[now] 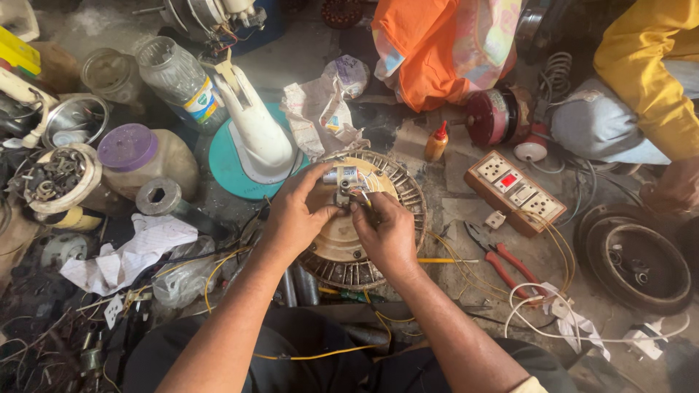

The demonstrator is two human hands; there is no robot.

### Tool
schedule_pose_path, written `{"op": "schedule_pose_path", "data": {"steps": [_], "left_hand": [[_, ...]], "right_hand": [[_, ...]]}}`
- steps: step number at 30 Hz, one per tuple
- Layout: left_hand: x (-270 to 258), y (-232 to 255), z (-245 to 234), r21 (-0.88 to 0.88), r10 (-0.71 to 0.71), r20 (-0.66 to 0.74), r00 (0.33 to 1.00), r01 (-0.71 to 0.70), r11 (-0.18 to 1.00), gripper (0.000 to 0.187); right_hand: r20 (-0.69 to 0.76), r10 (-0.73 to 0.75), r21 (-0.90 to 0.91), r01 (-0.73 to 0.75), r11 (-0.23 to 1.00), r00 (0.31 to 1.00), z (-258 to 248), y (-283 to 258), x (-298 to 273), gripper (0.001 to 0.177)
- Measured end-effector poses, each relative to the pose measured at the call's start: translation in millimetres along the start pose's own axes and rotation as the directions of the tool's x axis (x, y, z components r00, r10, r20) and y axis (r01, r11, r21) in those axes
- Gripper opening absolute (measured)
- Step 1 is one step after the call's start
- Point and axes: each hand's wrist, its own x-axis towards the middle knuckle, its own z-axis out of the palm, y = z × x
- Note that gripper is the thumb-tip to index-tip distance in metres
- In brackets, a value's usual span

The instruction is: The person repairs the motor and electrical components of a ceiling fan while sitting on the floor. They use a screwdriver to tighten screws on a mounting bracket and handle several electrical wires.

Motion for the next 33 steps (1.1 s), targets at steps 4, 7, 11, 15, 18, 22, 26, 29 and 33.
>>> {"op": "schedule_pose_path", "data": {"steps": [4,7,11,15,18,22,26,29,33], "left_hand": [[-5,0,6,0.067,0.035,-0.048,0.998,-0.032,0.997,0.071],[-9,2,14,0.138,0.03,-0.12,0.992,-0.013,0.99,0.074],[-11,7,18,0.169,0.119,-0.123,0.985,-0.098,0.981,0.079],[-11,14,22,0.131,0.071,-0.124,0.99,-0.055,0.99,0.075],[-9,16,21,0.123,0.114,-0.121,0.986,-0.099,0.987,0.076],[-8,15,29,0.125,0.085,-0.17,0.982,-0.064,0.99,0.074],[-8,13,30,0.111,0.073,-0.19,0.979,-0.052,0.992,0.072],[-8,13,29,0.097,0.068,-0.186,0.98,-0.05,0.994,0.071],[-8,10,28,0.095,0.068,-0.189,0.98,-0.05,0.994,0.07]], "right_hand": [[0.063,-0.037,-0.044,0.04,0.998,0.997,-6,4,6,0.013],[0.13,0.053,0.182,-0.077,0.98,0.99,-17,4,5,0.044],[-0.011,-0.145,0.027,0.145,0.989,0.989,-40,1,0,0.044],[0.121,0.178,0.039,-0.184,0.982,0.977,-62,-8,-14,0.037],[0.231,0.235,0.039,-0.25,0.967,0.944,-64,-12,-20,0.032],[0.221,0.166,-0.066,-0.155,0.986,0.961,-59,-20,-23,0.028],[0.229,0.209,-0.021,-0.21,0.977,0.951,-56,-24,-23,0.029],[0.235,0.214,-0.08,-0.201,0.976,0.948,-55,-24,-21,0.029],[0.22,0.195,-0.118,-0.172,0.978,0.956,-50,-24,-24,0.03]]}}
